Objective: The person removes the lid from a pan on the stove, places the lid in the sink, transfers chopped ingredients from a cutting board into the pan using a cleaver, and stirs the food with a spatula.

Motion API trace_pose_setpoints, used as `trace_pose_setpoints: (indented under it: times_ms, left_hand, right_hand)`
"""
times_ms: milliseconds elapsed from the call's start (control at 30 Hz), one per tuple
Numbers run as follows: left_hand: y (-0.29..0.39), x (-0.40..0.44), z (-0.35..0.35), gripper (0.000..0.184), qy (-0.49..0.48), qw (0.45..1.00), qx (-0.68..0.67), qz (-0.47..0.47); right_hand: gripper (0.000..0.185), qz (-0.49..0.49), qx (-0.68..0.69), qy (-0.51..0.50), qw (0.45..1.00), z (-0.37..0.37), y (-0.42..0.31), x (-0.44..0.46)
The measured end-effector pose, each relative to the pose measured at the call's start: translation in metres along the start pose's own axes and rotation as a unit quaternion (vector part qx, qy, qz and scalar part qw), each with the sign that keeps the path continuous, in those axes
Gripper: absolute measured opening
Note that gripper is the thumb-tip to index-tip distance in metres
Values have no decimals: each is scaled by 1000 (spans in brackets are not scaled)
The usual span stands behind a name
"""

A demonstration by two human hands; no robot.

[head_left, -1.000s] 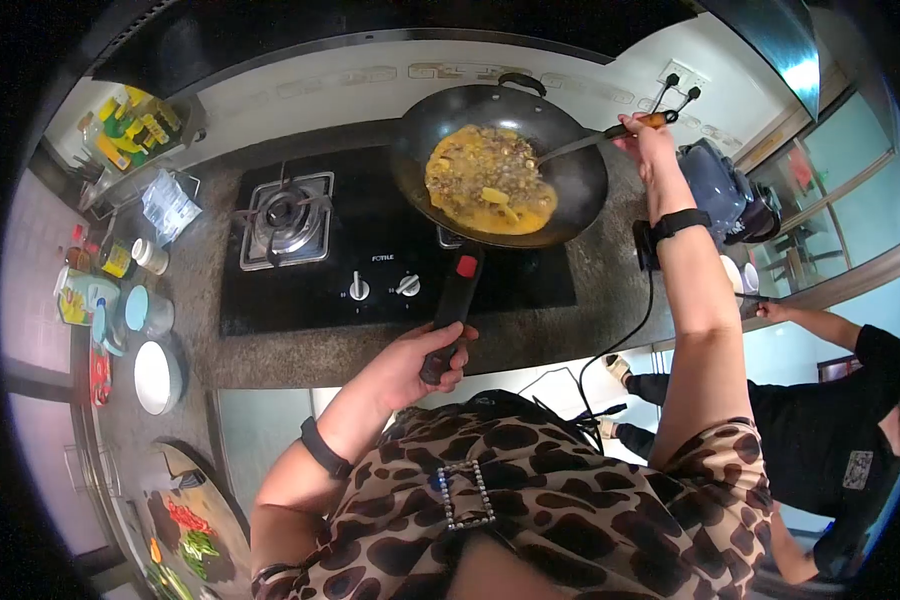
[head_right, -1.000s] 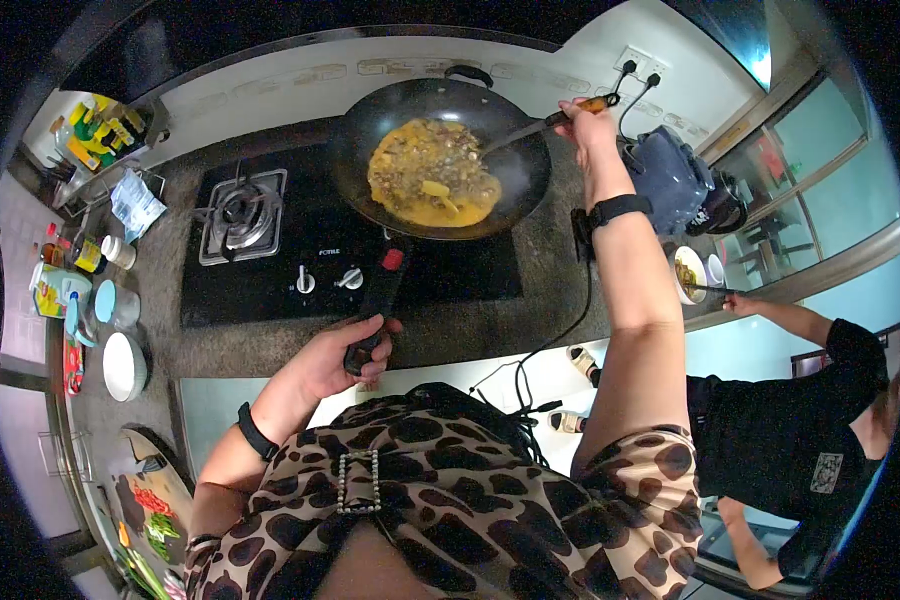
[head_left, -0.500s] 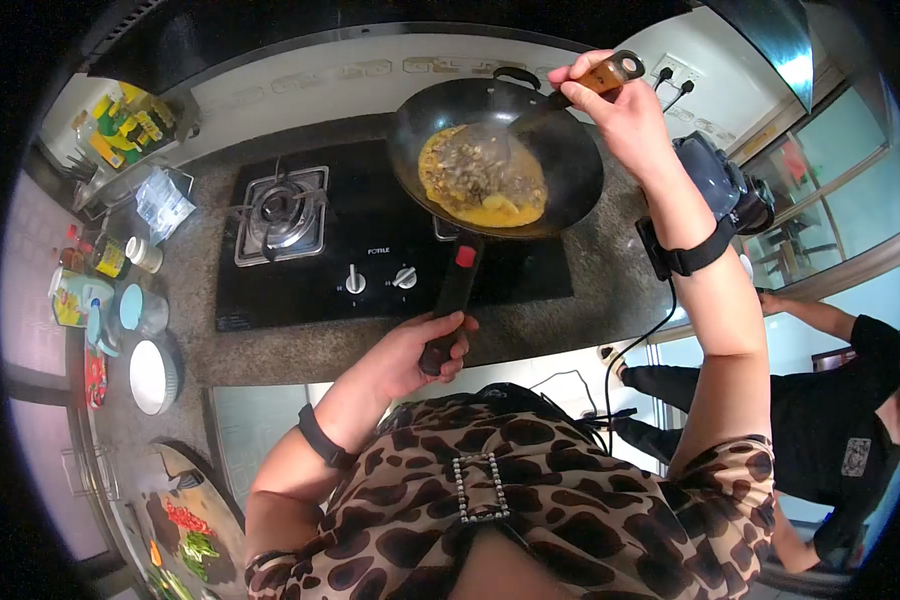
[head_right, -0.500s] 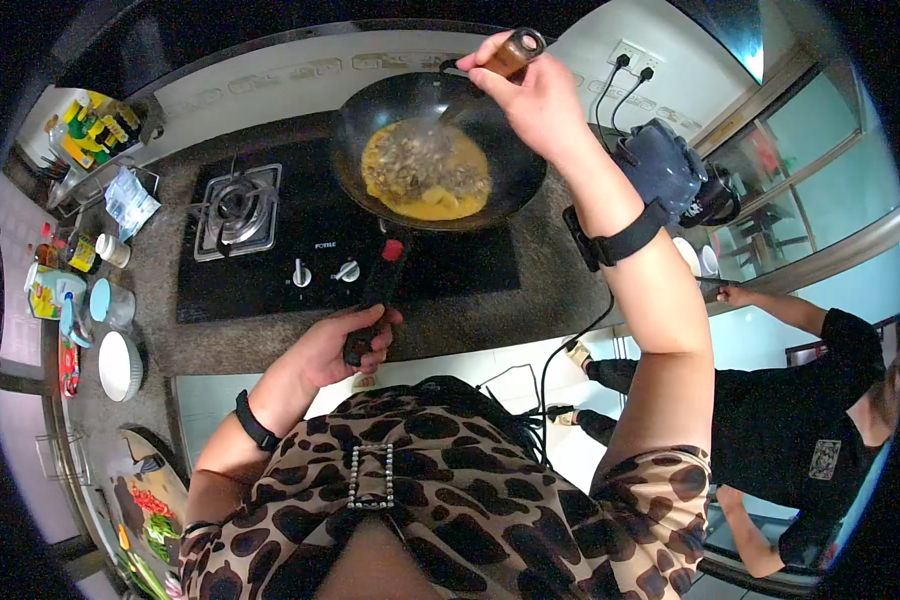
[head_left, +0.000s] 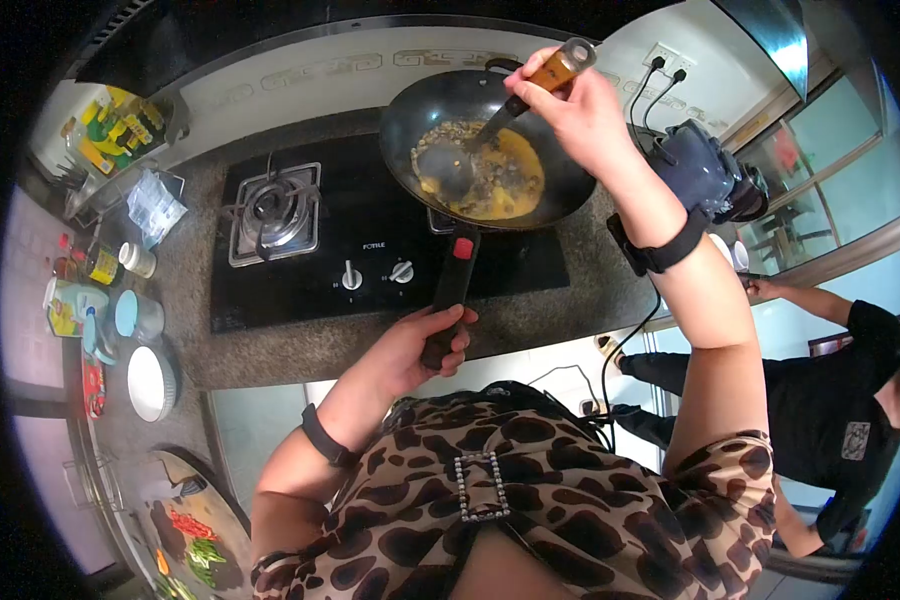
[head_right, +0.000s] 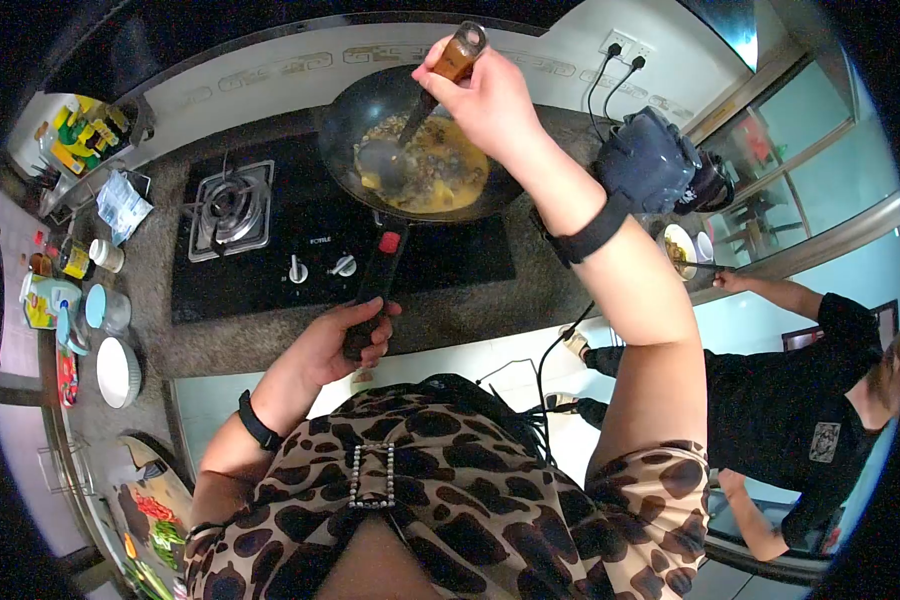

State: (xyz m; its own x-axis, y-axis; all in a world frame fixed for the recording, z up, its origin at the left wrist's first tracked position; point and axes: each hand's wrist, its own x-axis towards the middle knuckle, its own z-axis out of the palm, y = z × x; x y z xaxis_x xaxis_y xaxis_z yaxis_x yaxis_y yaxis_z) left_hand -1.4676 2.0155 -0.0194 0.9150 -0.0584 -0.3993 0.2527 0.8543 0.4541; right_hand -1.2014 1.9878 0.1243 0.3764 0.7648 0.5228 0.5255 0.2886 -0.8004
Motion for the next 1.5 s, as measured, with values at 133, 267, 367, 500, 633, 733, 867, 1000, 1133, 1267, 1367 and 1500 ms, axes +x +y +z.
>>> trace_pose_setpoints:
  times_ms: [133, 267, 367, 500, 633, 733, 867, 1000, 1133, 1267, 1367, 1500]
  left_hand:
    - [0, 0, 1, 29, 1, 1000, 3, 2]
    - [1, -1, 2, 29, 0, 1000, 2, 1]
    - [1, 1, 0, 29, -7, 1000, -4, -3]
    - [0, 1, -4, 25, -36, 999, -13, -1]
    - [0, -1, -2, 26, -24, 1000, -8, -1]
    - [1, -1, -1, 26, -14, 1000, -12, 3]
    - [0, -2, 0, 26, -20, 1000, -16, 5]
    - [0, -3, 0, 27, -11, 1000, -8, 5]
    - [1, -2, -1, 27, -10, 1000, -9, -6]
    - [1, 1, -2, 29, -14, 1000, -3, -7]
    - [1, 1, -3, 30, -10, 1000, 7, -5]
    - [1, 0, -2, 30, -10, 1000, 14, 1]
  right_hand:
    - [16, -5, -83, 41, 996, -7, 31, 6]
    - [20, -15, -234, 102, 967, -35, 21, 8]
    - [24, -7, -274, 166, 947, -82, 12, 11]
    - [27, 14, -389, 210, 897, -121, 27, 8]
    - [29, 85, -418, 278, 861, -138, 63, 1]
    - [26, 153, -296, 311, 890, -157, 130, -2]
    - [25, 233, 60, 351, 905, -123, 143, -20]
    - [21, 206, 77, 303, 927, -102, 111, -16]
    - [16, 95, 14, 181, 979, -78, 49, -7]
    - [13, 17, -40, 72, 996, -72, 12, 1]
    - [14, 16, -40, 71, 997, -80, 9, 10]
    - [14, 19, -208, 110, 972, -109, 47, 30]
